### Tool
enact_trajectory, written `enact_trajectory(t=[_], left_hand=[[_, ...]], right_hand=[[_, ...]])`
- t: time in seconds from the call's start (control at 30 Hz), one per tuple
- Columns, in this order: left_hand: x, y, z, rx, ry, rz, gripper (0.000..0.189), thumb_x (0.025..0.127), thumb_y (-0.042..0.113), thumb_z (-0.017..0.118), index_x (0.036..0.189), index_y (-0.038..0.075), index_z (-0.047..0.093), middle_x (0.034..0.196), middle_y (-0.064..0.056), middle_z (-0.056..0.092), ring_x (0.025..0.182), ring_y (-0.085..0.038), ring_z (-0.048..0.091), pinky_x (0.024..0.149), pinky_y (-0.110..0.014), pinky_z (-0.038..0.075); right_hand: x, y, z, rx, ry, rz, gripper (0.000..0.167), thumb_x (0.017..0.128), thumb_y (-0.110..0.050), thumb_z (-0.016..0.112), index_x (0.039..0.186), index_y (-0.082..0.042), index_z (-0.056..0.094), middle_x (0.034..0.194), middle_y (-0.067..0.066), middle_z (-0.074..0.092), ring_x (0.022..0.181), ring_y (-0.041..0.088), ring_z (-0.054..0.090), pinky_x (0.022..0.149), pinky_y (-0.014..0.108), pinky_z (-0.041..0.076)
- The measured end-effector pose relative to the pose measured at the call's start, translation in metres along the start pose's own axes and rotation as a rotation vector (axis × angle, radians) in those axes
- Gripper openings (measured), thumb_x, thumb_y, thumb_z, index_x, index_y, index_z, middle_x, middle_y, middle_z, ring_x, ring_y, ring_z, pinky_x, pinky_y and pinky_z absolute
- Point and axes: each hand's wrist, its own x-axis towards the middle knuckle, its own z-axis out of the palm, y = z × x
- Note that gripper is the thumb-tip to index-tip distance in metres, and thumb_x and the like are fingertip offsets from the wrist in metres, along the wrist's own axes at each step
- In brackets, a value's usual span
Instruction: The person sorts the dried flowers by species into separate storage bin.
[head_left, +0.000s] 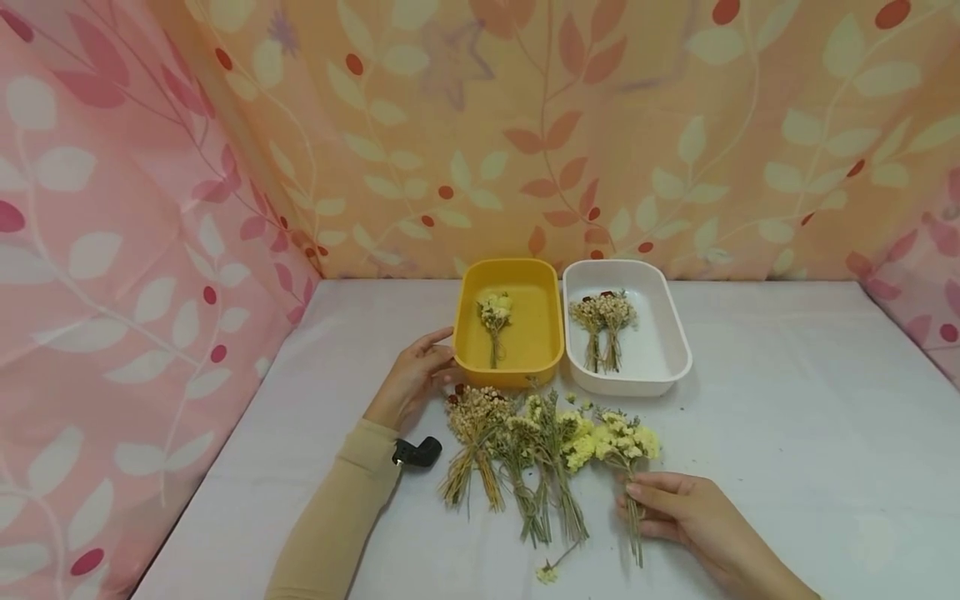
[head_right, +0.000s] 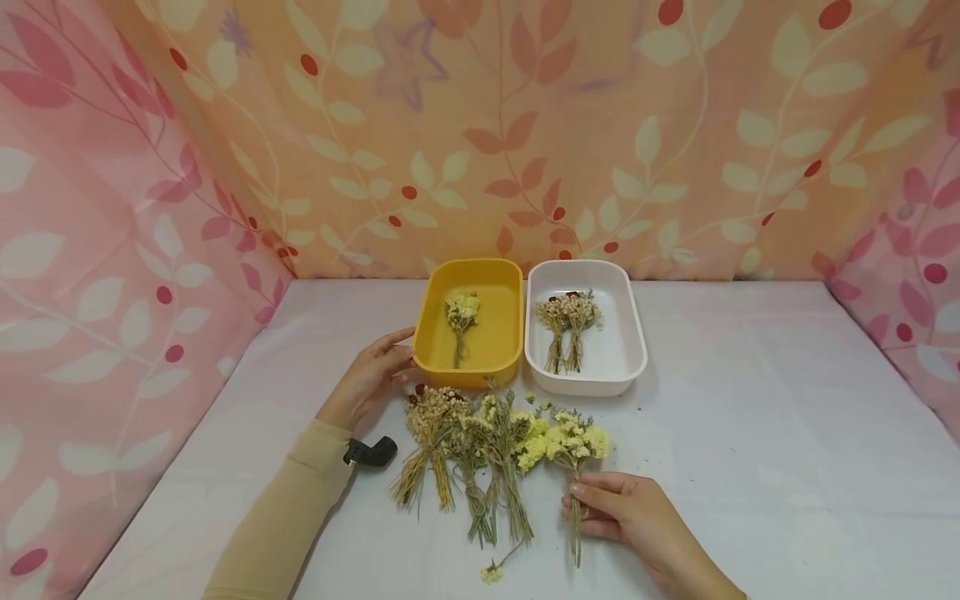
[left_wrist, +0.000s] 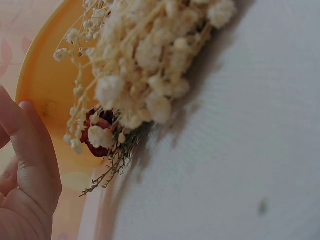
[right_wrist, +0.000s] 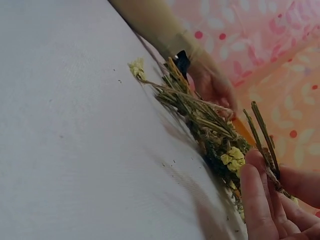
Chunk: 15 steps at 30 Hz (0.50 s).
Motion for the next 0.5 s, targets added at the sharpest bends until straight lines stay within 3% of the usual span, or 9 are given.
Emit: enact_trajectory(t=[0.13,0.5], left_hand=[[-0.001,-0.001,0.0,0.008,0.004,0.004,0.05,0.101,0.014,0.059,0.149,0.015,0.047,0.101,-0.002,0.061,0.08,-0.006,0.063,0.063,-0.016,0.053],[0.0,-0.003,-0.001,0.016,-0.003,0.013,0.05,0.101,0.014,0.059,0.149,0.015,0.046,0.106,-0.004,0.06,0.083,-0.007,0.063,0.064,-0.017,0.053]], right_hand=[[-0.003,-0.004,-0.001,-0.013,-0.001,-0.016,0.058,0.099,-0.022,0.062,0.139,0.018,0.044,0.118,0.01,0.072,0.1,0.011,0.073,0.085,0.028,0.06],[-0.007,-0.017,-0.001,-0.091,0.011,-0.049,0.048,0.1,-0.022,0.06,0.133,0.013,0.055,0.108,0.006,0.076,0.096,0.006,0.073,0.08,0.023,0.06]])
